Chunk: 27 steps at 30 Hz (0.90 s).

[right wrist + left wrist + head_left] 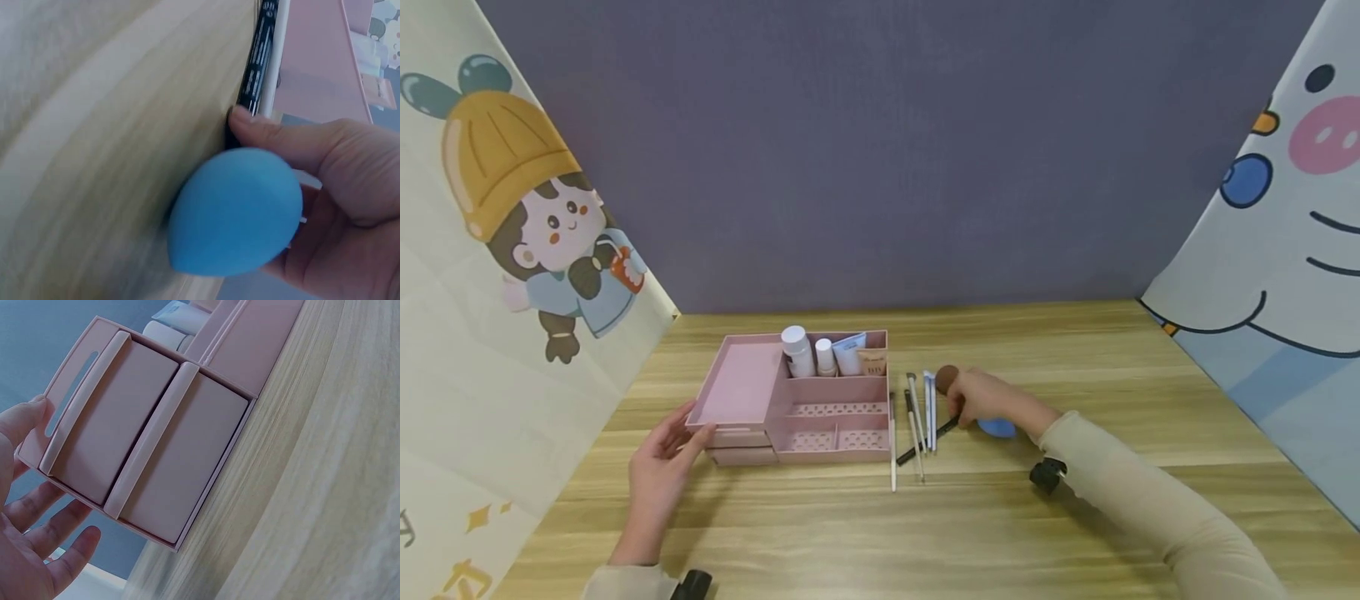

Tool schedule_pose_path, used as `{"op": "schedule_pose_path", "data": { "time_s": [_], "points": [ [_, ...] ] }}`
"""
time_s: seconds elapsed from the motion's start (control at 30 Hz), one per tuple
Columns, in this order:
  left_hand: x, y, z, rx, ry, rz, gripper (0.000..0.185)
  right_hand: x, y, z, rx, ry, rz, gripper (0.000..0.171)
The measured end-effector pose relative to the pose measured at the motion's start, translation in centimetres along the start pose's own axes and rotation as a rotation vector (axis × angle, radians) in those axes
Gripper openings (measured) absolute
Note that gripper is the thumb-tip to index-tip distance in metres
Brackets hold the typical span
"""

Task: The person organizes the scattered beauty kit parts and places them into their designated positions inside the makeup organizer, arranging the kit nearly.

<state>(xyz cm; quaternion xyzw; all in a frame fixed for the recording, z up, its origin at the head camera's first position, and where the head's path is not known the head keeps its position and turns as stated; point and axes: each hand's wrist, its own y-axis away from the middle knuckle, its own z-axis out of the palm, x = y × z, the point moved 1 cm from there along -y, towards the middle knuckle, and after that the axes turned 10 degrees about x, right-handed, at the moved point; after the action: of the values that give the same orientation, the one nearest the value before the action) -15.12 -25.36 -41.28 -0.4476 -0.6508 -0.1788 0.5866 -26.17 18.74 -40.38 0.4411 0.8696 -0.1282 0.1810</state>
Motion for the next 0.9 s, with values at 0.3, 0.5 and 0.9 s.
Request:
{"op": "schedule_pose_path", "data": {
  "time_s": [0.3, 0.5, 0.9],
  "points": [
    [0.0, 0.0, 0.0, 0.017, 0.010, 0.021, 0.043, 0.1, 0.1, -1.9, -0.113, -0.084, -0.087, 0.013],
    [-0.1, 0.0, 0.0, 0.009, 0.006, 0.020, 0.044, 0.0, 0.1, -2.9, -0.152, -0.082, -0.118, 0.012],
    [-0.1, 0.0, 0.0, 0.018, 0.014, 0.018, 0.043, 0.4, 0.0, -4.5, -0.124, -0.066, -0.224, 0.008]
  ]
}}
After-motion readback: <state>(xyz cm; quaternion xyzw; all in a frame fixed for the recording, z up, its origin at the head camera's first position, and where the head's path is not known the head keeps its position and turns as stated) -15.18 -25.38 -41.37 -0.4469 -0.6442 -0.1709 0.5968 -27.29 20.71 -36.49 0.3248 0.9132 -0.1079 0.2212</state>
